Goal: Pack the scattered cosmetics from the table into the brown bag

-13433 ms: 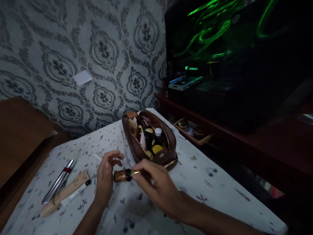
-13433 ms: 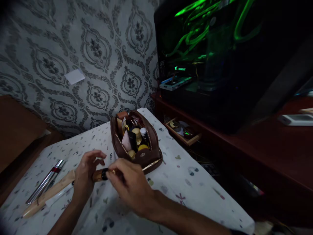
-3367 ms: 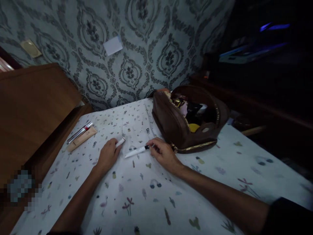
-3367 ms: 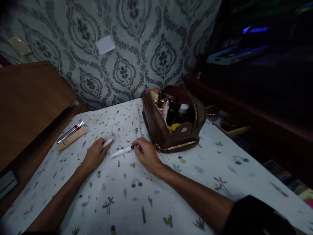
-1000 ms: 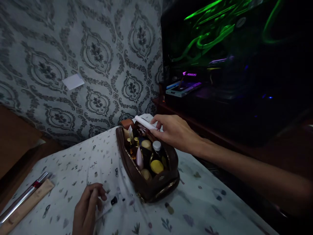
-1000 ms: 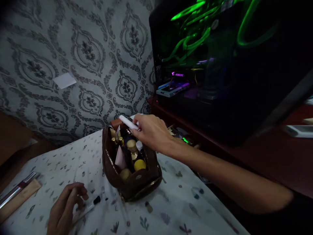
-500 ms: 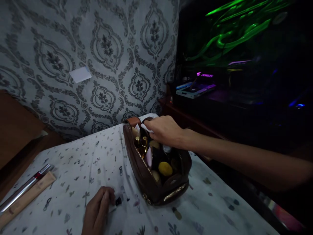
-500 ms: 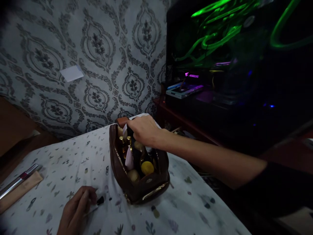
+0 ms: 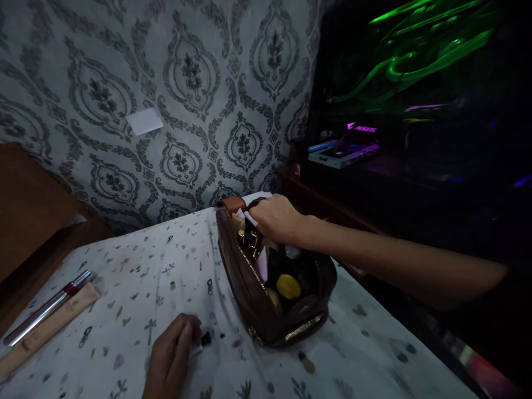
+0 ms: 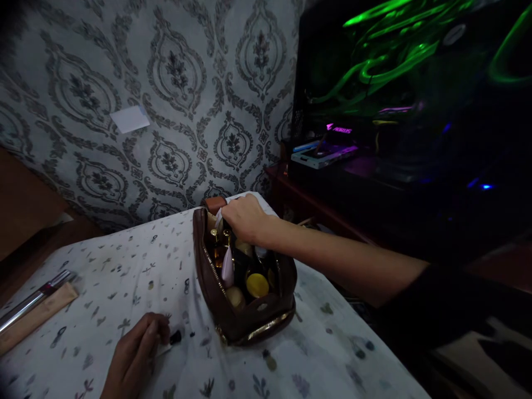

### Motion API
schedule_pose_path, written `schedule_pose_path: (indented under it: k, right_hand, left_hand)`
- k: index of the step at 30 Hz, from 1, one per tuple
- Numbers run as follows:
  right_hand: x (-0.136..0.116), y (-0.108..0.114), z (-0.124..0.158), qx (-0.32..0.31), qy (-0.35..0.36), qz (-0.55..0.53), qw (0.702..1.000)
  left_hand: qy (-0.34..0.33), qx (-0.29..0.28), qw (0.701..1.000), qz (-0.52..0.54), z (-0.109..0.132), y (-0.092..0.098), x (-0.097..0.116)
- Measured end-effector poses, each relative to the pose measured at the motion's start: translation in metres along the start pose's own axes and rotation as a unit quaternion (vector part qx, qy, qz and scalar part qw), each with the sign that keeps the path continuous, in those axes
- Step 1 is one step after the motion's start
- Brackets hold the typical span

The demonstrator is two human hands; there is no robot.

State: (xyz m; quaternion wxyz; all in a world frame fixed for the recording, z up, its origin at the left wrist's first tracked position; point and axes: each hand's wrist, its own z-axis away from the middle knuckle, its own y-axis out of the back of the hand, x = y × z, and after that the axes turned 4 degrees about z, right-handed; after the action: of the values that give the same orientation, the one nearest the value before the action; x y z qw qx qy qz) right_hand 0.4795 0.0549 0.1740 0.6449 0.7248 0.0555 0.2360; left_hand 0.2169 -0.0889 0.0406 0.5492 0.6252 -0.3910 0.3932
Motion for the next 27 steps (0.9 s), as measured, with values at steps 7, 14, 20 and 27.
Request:
schedule_pose_path:
  k: [7,14,20,27]
  right_hand:
    - [0.012,0.01,0.009,0.029,-0.061,-0.063,0.996]
    - [0.032,0.0,0.029,0.118,-0.027,-0.114,0.986]
    - [0.034,-0.007,0.015,0.08,0.138,-0.068,0.985]
    - [0.026,-0.01,-0.014,-0.042,0.184,-0.033,0.982]
  left_hand:
    - [-0.02,0.0,1.0,-0.004,0.0,0.0,0.004]
    - [-0.021,0.003,0.999,-0.027,0.001,0.0,0.007]
    - [-0.028,0.003,0.999,-0.041,0.001,-0.003,0.012]
    - [-0.034,-0.033,0.997,-0.055,-0.003,0.004,0.001]
